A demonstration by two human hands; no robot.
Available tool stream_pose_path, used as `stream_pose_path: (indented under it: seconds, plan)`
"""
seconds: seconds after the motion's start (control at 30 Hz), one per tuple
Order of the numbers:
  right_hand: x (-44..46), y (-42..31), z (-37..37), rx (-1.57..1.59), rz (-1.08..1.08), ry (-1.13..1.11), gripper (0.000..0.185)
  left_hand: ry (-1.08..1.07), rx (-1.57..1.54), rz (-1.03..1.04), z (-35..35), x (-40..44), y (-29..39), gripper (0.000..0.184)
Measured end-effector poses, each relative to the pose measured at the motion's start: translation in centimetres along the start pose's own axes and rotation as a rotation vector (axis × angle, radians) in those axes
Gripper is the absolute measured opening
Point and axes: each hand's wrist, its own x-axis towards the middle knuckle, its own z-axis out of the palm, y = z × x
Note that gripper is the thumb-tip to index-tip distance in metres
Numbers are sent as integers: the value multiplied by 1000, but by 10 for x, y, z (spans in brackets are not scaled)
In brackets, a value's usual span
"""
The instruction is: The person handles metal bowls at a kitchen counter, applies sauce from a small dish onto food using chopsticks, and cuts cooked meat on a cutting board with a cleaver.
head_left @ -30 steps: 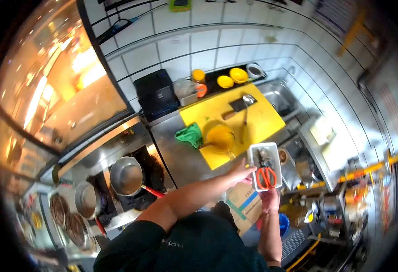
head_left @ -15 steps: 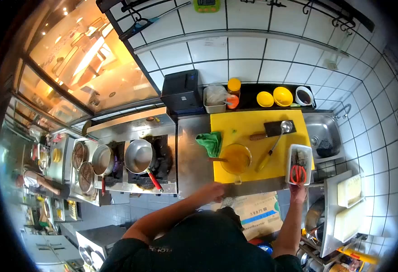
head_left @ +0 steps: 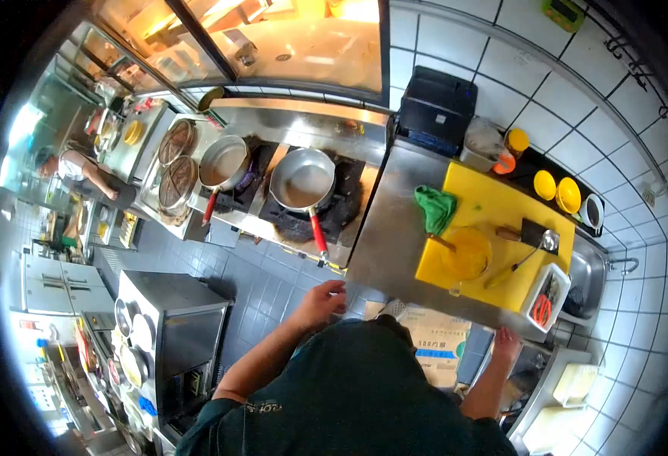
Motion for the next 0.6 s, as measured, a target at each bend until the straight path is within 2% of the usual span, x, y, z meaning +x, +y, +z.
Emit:
stream_pose_path:
  seconds: [0.03, 0.1, 0.13, 0.17, 0.2, 0.3, 0.33, 0.37, 0.4, 0.43, 0.47, 0.53, 0.6]
  plan:
    - [2, 27, -18, -115, -15, 29, 30, 47, -6, 19, -23, -6, -20, 50]
    - [32, 95, -59, -271, -9, -201, 7, 158, -1, 23, -60, -24, -48, 52]
    - [0, 107, -40, -576, -49, -248, 8, 216, 18, 51, -87, -30, -80, 51]
    - [-35, 118, -20, -878, -104, -290, 10, 278, 89, 28, -108, -47, -82, 50]
    - [-88, 125, 10, -739, 43, -480, 9, 352, 221, -2, -135, -58, -104, 50]
    - [-168, 186, 83, -700, 334, -294, 16, 498, 602, -27, -212, -100, -181, 51]
    - [-184, 204, 103, -957, 328, -462, 20, 557, 717, -36, -234, -116, -206, 51]
    - [-198, 231, 124, -974, 377, -387, 24, 535, 856, -100, -252, -136, -220, 56]
    - [-224, 256, 142, -999, 253, -536, 38, 534, 871, -162, -267, -157, -226, 56]
    - [-253, 272, 173, -1104, 281, -573, 52, 564, 884, -143, -279, -176, -235, 53]
    - [-300, 279, 209, -1283, 175, -683, 60, 597, 898, -128, -292, -195, -243, 50]
    - [-327, 321, 253, -1371, 229, -811, 59, 682, 867, -203, -308, -225, -244, 46]
    - [-412, 337, 305, -1320, 160, -1043, 42, 807, 820, -181, -317, -247, -244, 46]
